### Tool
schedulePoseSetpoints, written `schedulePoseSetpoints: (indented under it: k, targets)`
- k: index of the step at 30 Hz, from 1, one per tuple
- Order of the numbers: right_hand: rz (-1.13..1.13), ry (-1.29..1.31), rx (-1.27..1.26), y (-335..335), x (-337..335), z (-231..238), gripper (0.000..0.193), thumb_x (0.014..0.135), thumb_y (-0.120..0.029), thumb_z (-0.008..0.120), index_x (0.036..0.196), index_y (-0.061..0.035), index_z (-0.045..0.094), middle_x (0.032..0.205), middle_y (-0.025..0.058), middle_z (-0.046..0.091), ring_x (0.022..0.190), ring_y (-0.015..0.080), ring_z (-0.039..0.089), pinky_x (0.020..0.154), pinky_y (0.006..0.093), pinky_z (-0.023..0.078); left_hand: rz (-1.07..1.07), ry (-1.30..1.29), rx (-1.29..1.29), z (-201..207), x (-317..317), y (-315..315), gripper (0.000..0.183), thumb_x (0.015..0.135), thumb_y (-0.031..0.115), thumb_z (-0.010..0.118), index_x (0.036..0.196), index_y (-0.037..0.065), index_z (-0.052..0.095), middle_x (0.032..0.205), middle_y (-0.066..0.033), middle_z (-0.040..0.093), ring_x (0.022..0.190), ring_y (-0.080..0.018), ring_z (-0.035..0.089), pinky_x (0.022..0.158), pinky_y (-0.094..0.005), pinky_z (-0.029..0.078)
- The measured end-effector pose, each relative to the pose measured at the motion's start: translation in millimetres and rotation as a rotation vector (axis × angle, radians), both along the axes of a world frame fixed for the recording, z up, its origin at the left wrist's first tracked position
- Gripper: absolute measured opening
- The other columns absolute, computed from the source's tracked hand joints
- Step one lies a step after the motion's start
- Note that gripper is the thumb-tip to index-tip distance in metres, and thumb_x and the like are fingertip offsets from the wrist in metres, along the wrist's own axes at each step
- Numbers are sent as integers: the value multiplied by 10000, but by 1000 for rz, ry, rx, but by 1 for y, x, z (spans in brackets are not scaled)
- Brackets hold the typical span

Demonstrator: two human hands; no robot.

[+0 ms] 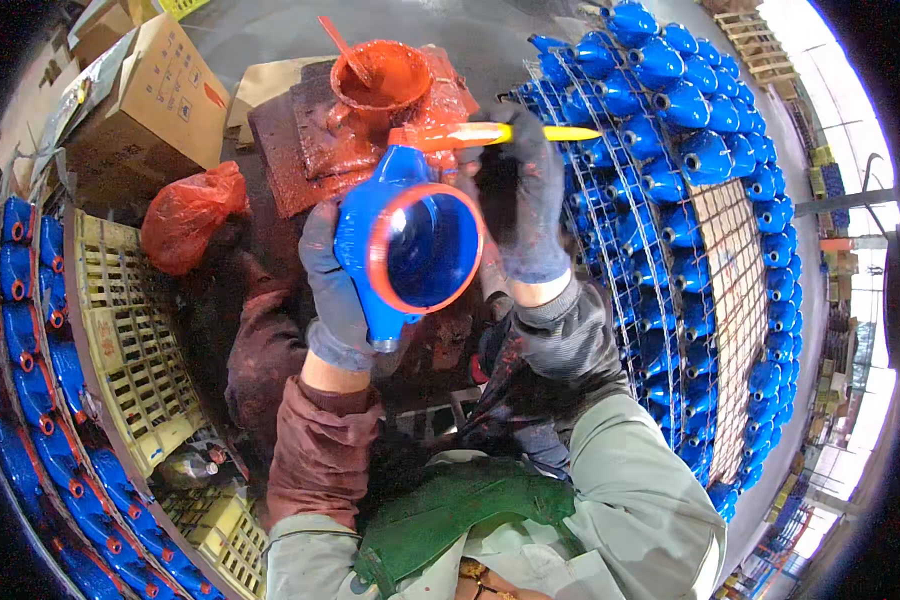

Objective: The person applies red paint to the inner and outer surfaces of a blue metal component using a paintbrush.

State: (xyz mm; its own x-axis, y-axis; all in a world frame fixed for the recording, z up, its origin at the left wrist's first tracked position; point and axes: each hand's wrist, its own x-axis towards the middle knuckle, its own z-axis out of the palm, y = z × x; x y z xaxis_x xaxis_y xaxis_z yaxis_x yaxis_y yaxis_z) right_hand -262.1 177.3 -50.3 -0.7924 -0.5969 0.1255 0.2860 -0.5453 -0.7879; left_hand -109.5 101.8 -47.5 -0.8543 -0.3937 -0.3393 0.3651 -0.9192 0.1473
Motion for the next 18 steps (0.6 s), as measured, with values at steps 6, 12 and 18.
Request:
schedulePoseSetpoints:
  k: [6,12,18]
  targets:
    - [263,-541,-170,-9,-5,-52,341,997,-319,464,1132,-24,571,972,162,680,815,266,677,672,333,592,-307,356,169,-4,4,2,717,867,586,494,1372,83,412,822,-132,523,497,-152,465,414,-256,424]
    - [248,-402,-232,9,-33,-31,381,954,-379,516,1088,-34,603,931,173,679,755,271,657,579,310,558,-106,56,-201,17,16,-8,932,738,677,603,1342,-9,420,1169,-295,565,738,-319,682,680,-362,590]
    - [-23,-240,-199,-2,-3,15,390,943,-389,534,1045,-20,608,843,101,673,654,209,643,555,287,508,-96,-206,-605,-36,10,-21,672,878,506,577,1327,19,465,1201,-191,603,1033,-293,628,851,-408,538]
